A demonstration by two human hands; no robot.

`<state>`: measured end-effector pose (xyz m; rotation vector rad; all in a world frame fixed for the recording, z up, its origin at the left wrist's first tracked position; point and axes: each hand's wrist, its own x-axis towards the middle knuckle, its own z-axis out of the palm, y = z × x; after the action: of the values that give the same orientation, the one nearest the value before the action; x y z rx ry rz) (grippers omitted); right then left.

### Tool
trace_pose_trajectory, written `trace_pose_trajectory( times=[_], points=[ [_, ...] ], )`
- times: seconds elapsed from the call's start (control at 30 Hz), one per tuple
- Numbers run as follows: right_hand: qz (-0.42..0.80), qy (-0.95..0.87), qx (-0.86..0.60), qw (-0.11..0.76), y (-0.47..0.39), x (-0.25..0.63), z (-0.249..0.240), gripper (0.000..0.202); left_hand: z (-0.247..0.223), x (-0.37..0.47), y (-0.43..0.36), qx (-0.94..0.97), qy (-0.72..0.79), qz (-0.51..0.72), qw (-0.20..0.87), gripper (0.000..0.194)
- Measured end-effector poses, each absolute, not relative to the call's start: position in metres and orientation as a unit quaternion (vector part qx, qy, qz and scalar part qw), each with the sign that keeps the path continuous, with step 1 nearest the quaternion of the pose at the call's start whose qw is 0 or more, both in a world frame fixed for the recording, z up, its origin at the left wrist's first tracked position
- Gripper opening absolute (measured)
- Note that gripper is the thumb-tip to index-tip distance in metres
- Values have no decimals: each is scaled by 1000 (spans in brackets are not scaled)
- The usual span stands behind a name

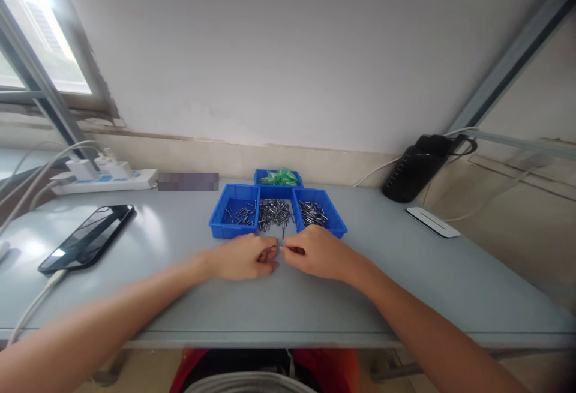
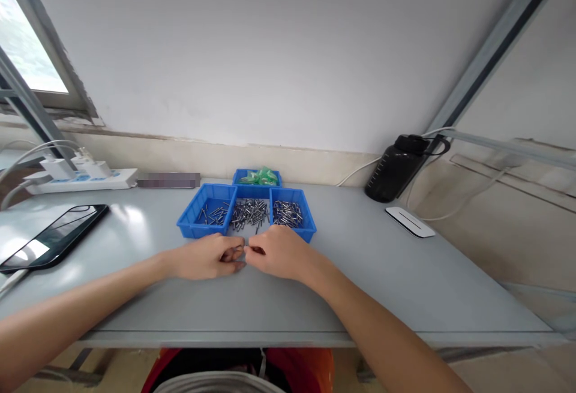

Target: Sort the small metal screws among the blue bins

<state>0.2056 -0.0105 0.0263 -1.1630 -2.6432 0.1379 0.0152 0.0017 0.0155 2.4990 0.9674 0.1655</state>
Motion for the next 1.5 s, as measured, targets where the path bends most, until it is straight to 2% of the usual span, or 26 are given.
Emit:
trace_pose_trajectory(
  times=[0.63,1.0,1.23,1.5],
  points=[
    [59,-908,-391,138,-9,208,26,32,13,15,2,908,348,64,223,14],
    [83,-904,-392,150,-10,205,24,33,10,15,5,921,347,51,169,18],
    [178,-916,-352,76,-12,205,28,31,10,15,1,929,341,31,143,15],
    [247,-906,-343,31,-10,206,29,32,12,15,0,935,327,27,138,15]
  ],
)
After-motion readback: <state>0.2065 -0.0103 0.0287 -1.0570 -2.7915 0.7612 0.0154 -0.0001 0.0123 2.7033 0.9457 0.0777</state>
